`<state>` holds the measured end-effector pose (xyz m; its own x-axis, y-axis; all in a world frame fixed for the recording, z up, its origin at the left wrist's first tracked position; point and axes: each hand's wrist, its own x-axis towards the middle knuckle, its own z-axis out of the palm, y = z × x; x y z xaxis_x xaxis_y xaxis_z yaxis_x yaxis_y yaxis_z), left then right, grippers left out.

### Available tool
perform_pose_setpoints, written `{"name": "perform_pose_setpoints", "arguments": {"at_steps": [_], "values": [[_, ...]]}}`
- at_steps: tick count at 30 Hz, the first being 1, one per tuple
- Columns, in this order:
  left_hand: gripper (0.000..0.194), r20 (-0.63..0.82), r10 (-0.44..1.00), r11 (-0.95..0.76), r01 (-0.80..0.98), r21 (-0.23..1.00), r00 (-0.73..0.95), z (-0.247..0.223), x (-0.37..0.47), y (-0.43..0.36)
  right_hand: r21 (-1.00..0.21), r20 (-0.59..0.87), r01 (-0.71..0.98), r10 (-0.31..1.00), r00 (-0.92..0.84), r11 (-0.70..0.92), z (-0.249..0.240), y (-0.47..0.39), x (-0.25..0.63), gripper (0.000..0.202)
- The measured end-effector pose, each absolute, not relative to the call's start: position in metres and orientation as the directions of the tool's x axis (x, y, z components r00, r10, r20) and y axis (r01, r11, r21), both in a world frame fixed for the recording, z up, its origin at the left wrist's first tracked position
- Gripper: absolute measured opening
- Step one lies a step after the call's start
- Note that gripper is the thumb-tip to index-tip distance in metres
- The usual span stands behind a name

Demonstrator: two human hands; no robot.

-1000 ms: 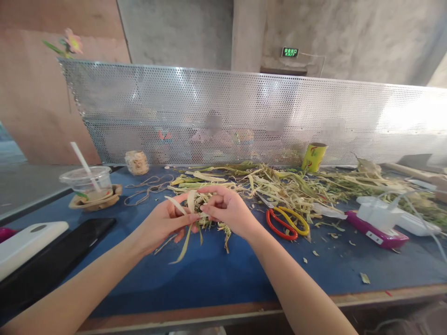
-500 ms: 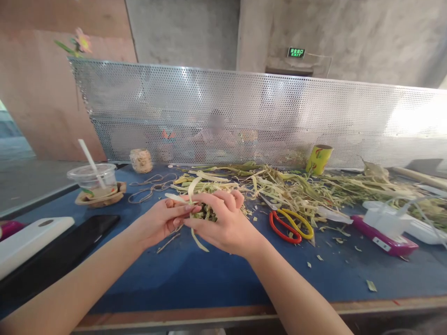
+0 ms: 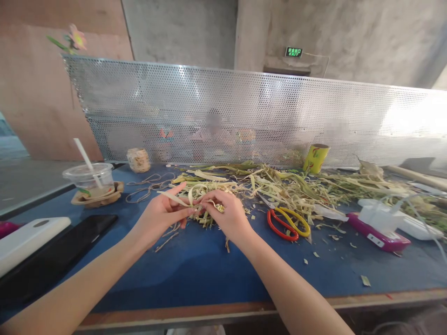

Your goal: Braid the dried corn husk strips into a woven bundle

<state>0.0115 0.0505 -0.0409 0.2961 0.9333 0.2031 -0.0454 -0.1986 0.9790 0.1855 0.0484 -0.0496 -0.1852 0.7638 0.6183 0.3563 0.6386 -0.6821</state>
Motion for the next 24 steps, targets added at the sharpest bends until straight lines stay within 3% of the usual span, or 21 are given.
{"name": "perform_pose_setpoints", "arguments": {"at_steps": [6,11,13,15,18,21,24], "values": [[0.051,0.228,0.939,-0.221,-0.058,0.974,0.256,-0.039,0.012,0.049,-0.786,0.534,0.329,0.843,-0.063,0.523,-0.053,0.046,0.181,0.007],[0.071,0.276,0.935,-0.275,-0.034,0.961,0.223,-0.036,0.015,0.047,-0.879,0.424,0.201,0.902,-0.084,0.432,-0.053,0.049,0.178,0.014],[0.076,0.294,0.932,-0.295,-0.029,0.955,0.213,-0.037,0.014,0.049,-0.871,0.403,0.249,0.906,-0.127,0.423,-0.053,0.049,0.179,0.017],[0.077,0.312,0.929,-0.312,-0.029,0.95,0.198,-0.039,0.012,0.054,-0.783,0.431,0.419,0.886,-0.17,0.461,-0.053,0.048,0.181,0.018],[0.079,0.323,0.932,-0.325,-0.016,0.946,0.162,-0.042,0.008,0.06,-0.442,0.559,0.677,0.771,-0.305,0.588,-0.052,0.041,0.183,0.018],[0.077,0.307,0.937,-0.317,0.033,0.948,0.164,-0.041,0.008,0.062,-0.154,0.608,0.675,0.608,-0.51,0.721,-0.052,0.032,0.179,0.018],[0.078,0.287,0.935,-0.309,0.083,0.947,0.21,-0.041,0.011,0.058,-0.167,0.621,0.592,0.55,-0.558,0.789,-0.054,0.028,0.175,0.02]]}}
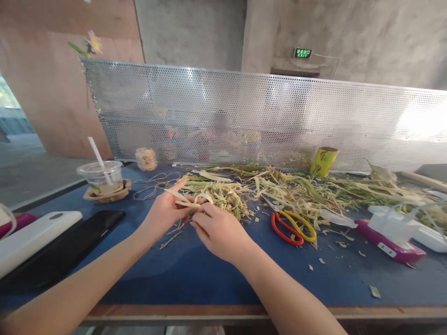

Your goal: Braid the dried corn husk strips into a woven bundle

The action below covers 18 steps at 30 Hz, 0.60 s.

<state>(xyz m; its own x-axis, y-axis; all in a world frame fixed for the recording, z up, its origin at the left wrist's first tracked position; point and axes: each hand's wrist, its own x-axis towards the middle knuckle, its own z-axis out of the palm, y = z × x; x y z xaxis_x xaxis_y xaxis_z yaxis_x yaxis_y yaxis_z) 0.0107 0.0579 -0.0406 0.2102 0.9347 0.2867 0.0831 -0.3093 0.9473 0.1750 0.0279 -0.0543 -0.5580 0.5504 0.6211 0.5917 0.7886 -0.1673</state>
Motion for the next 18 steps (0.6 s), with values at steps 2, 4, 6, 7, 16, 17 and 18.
{"name": "perform_pose_setpoints", "arguments": {"at_steps": [2,4,6,7,16,17,18], "values": [[0.088,0.274,0.932,-0.304,0.101,0.947,0.237,-0.04,0.013,0.055,-0.227,0.655,0.543,0.539,-0.529,0.809,-0.056,0.028,0.174,0.018],[0.098,0.258,0.933,-0.293,0.117,0.949,0.251,-0.04,0.013,0.054,-0.251,0.686,0.519,0.529,-0.5,0.817,-0.056,0.03,0.176,0.017],[0.103,0.244,0.936,-0.282,0.128,0.951,0.255,-0.041,0.013,0.054,-0.224,0.684,0.509,0.506,-0.525,0.831,-0.055,0.03,0.18,0.017],[0.104,0.236,0.936,-0.277,0.133,0.952,0.261,-0.041,0.013,0.054,-0.19,0.67,0.504,0.486,-0.561,0.843,-0.054,0.03,0.182,0.017],[0.101,0.22,0.94,-0.268,0.165,0.949,0.26,-0.042,0.009,0.057,0.226,0.652,0.662,0.394,-0.648,0.715,-0.044,0.026,0.189,0.021],[0.102,0.221,0.939,-0.27,0.167,0.948,0.262,-0.042,0.01,0.057,0.193,0.661,0.676,0.416,-0.625,0.711,-0.045,0.026,0.188,0.02],[0.103,0.216,0.941,-0.266,0.176,0.948,0.26,-0.042,0.01,0.056,0.125,0.665,0.69,0.455,-0.591,0.713,-0.046,0.028,0.187,0.02]]}}
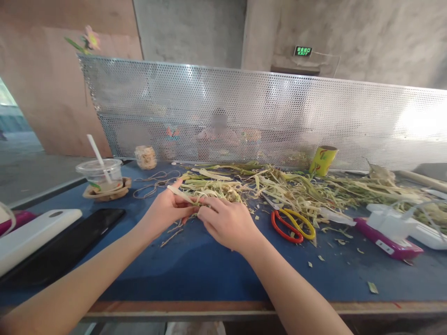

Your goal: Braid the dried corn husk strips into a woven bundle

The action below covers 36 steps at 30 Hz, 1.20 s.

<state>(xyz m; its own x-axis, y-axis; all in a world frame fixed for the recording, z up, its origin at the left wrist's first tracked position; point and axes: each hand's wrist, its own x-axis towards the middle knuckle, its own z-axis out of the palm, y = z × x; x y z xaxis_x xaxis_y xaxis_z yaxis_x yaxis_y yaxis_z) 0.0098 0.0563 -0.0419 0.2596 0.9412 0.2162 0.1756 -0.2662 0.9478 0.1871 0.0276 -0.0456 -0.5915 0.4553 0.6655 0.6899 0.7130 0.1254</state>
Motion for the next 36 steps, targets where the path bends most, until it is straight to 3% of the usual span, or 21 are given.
{"name": "perform_pose_setpoints", "arguments": {"at_steps": [5,11,14,22,26,29,36], "values": [[0.107,0.161,0.946,-0.228,0.222,0.948,0.281,-0.04,0.013,0.05,-0.398,0.586,0.655,0.727,-0.357,0.643,-0.053,0.038,0.183,0.02],[0.11,0.199,0.933,-0.247,0.132,0.96,0.301,-0.041,0.013,0.052,-0.72,0.478,0.415,0.831,-0.286,0.557,-0.05,0.044,0.184,0.031],[0.104,0.192,0.929,-0.221,0.057,0.974,0.317,-0.042,0.012,0.055,-0.761,0.457,0.377,0.849,-0.267,0.528,-0.049,0.043,0.184,0.02],[0.079,0.147,0.919,-0.158,0.001,0.987,0.367,-0.043,0.013,0.055,-0.729,0.518,0.419,0.836,-0.18,0.541,-0.057,0.042,0.178,0.012],[0.083,0.174,0.907,-0.183,-0.013,0.983,0.384,-0.052,0.015,0.056,-0.778,0.488,0.415,0.87,-0.075,0.472,-0.061,0.045,0.175,0.01],[0.092,0.172,0.917,-0.172,-0.033,0.985,0.359,-0.052,0.016,0.053,-0.839,0.458,0.313,0.888,-0.034,0.445,-0.063,0.049,0.175,0.015],[0.091,0.099,0.955,-0.125,0.077,0.989,0.279,-0.032,0.021,0.039,-0.93,0.304,0.206,0.952,-0.036,0.304,-0.06,0.052,0.177,0.024]]}}
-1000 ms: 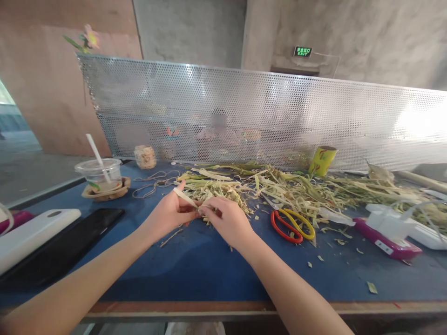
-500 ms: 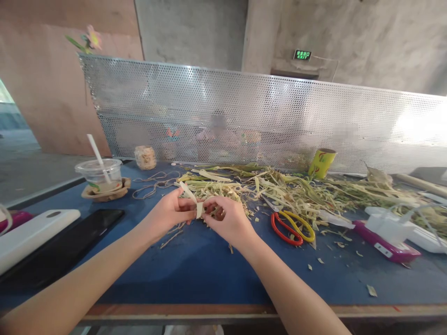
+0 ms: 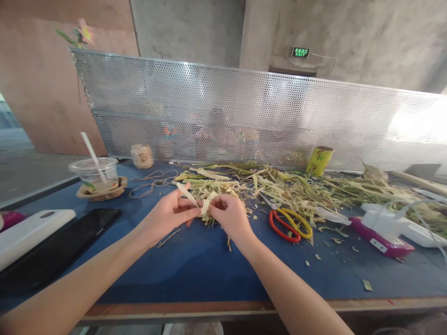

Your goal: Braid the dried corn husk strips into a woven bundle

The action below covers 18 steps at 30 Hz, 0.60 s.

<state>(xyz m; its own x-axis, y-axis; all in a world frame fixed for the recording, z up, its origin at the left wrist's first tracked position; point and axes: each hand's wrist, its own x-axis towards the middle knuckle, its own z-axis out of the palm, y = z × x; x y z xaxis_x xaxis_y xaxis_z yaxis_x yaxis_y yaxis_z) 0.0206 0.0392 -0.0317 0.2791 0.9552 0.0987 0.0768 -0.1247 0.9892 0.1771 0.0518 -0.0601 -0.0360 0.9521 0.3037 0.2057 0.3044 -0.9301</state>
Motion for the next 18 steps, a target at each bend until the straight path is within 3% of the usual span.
{"name": "perform_pose_setpoints", "arguments": {"at_steps": [6,9,18], "values": [[0.095,0.104,0.951,-0.098,-0.034,0.995,0.29,-0.038,0.02,0.044,-0.957,0.29,-0.021,0.955,-0.068,0.289,-0.058,0.05,0.173,0.026],[0.093,0.117,0.945,-0.102,-0.066,0.993,0.306,-0.042,0.019,0.045,-0.936,0.35,-0.027,0.936,-0.018,0.35,-0.057,0.049,0.174,0.027],[0.053,0.115,0.91,-0.13,0.012,0.991,0.398,-0.037,0.018,0.044,-0.96,0.281,-0.003,0.958,-0.061,0.282,-0.055,0.047,0.173,0.031]]}}
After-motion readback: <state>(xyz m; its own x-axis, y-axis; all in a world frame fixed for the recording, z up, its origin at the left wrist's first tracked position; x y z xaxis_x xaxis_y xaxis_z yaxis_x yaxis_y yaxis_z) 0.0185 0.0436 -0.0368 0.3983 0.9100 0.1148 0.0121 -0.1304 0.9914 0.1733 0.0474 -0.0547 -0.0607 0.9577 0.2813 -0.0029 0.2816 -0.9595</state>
